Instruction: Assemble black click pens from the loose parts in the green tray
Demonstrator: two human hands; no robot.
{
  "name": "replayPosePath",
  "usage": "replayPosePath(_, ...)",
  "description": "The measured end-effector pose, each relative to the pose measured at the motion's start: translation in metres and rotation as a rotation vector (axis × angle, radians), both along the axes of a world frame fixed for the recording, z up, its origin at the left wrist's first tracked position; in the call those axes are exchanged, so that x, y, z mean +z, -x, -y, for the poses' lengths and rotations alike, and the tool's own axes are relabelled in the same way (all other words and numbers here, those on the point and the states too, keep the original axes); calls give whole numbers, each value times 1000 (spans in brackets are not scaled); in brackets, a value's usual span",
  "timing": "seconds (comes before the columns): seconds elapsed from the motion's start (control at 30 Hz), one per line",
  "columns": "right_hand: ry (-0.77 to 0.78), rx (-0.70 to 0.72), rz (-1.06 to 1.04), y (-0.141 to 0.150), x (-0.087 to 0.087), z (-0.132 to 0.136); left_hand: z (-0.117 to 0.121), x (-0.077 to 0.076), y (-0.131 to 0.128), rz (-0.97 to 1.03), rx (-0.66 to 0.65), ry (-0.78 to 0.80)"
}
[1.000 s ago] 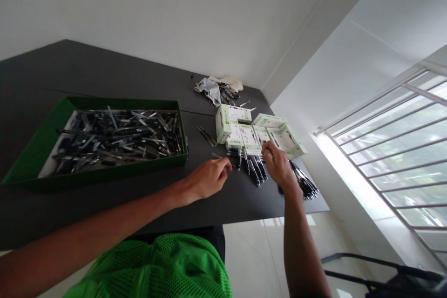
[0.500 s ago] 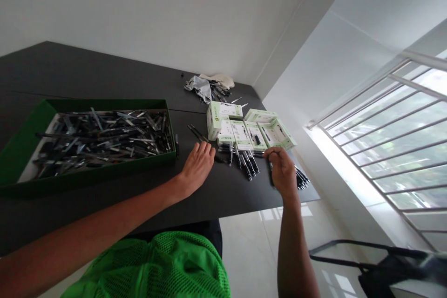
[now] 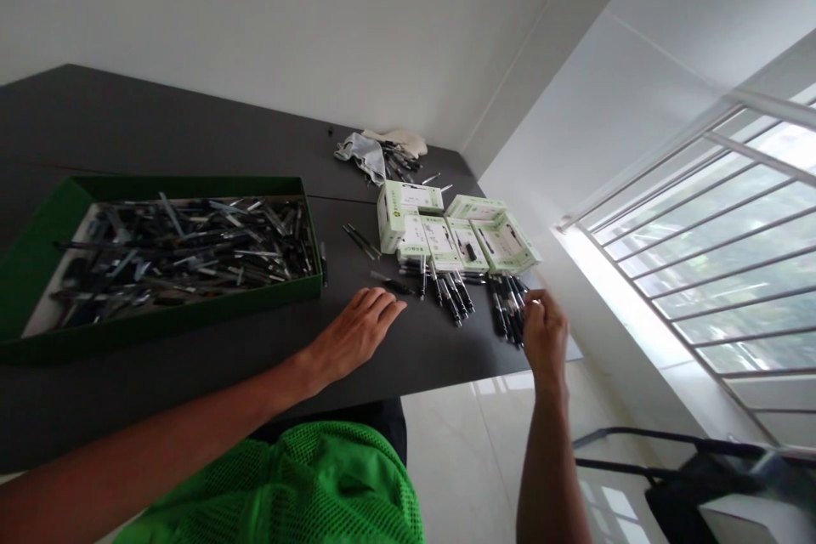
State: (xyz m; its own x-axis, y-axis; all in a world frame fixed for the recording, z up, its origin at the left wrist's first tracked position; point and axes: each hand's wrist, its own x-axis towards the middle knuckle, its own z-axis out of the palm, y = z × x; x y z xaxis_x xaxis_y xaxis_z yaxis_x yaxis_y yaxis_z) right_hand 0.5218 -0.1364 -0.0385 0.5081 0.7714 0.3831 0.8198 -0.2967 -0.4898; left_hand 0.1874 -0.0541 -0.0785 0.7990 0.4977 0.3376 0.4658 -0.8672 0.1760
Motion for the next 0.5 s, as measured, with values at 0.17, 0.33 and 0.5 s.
replayPosePath(0.17,273,-165,83,11,-6,7,-1,1,1,23,-6,36)
replayPosePath(0.33,424,-221,126,20,-7,5,0,2,1,35,-11,70)
replayPosePath(0.5,455,-254,165,26,-2,2,4,4,0,40,-31,104)
